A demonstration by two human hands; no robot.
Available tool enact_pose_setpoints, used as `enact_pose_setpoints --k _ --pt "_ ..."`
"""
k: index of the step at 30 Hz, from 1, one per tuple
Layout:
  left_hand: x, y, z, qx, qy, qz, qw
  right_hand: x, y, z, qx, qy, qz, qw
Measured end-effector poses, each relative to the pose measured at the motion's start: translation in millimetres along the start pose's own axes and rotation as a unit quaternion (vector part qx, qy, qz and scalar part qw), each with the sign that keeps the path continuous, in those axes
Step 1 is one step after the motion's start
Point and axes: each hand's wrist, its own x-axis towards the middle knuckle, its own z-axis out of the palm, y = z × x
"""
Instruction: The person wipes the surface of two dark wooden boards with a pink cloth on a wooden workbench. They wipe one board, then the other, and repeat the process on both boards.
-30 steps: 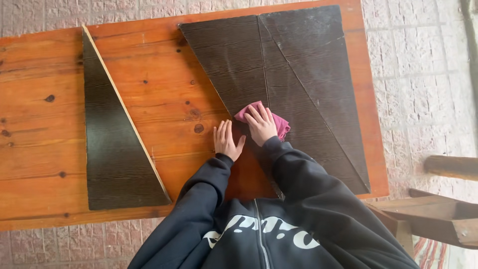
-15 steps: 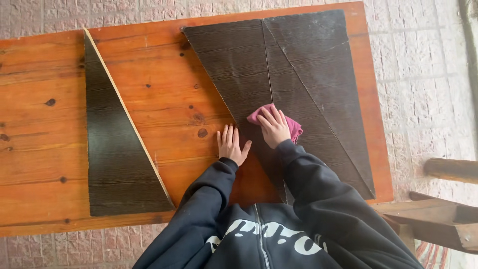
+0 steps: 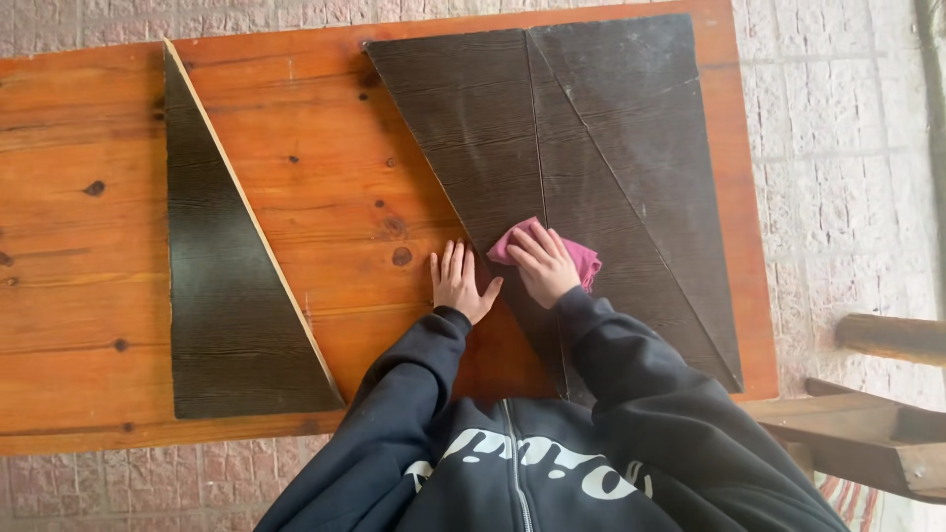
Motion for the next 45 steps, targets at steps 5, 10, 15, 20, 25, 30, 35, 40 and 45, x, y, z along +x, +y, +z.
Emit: enact_pose_setpoints --k 5,10,15,20,25,30,35,40,45 --pt "1 -2 1 -0.002 0.006 0.004 1.000 22 19 10 -0.028 0.010 0.041 0.999" --pt "-2 -5 3 -0.009 0.011 0.017 1.000 51 -1 29 -0.073 0.063 0.081 0.992" --pt "1 0 -6 0.000 0.036 0.019 0.999 37 -28 18 -0.005 0.038 0.023 0.999" --pt "1 0 -3 0.006 0.066 0.028 0.997 11 -12 0 0.015 0.008 -0.008 1.000" --pt "6 1 -3 -0.019 0.035 -0.016 0.999 18 18 8 -0.036 0.000 0.043 0.998" --pt "21 5 -8 -0.020 0.054 -0.033 0.998 47 0 26 -0.050 0.027 0.063 0.996" --pt "22 8 -13 -0.003 0.099 -0.022 0.995 43 -25 12 -0.014 0.019 -0.004 1.000" --pt "21 5 -10 -0.012 0.108 -0.008 0.994 21 0 3 -0.004 0.017 -0.019 1.000" --pt "19 2 -3 -0.015 0.080 -0.018 0.996 43 20 19 -0.029 0.021 0.034 0.999"
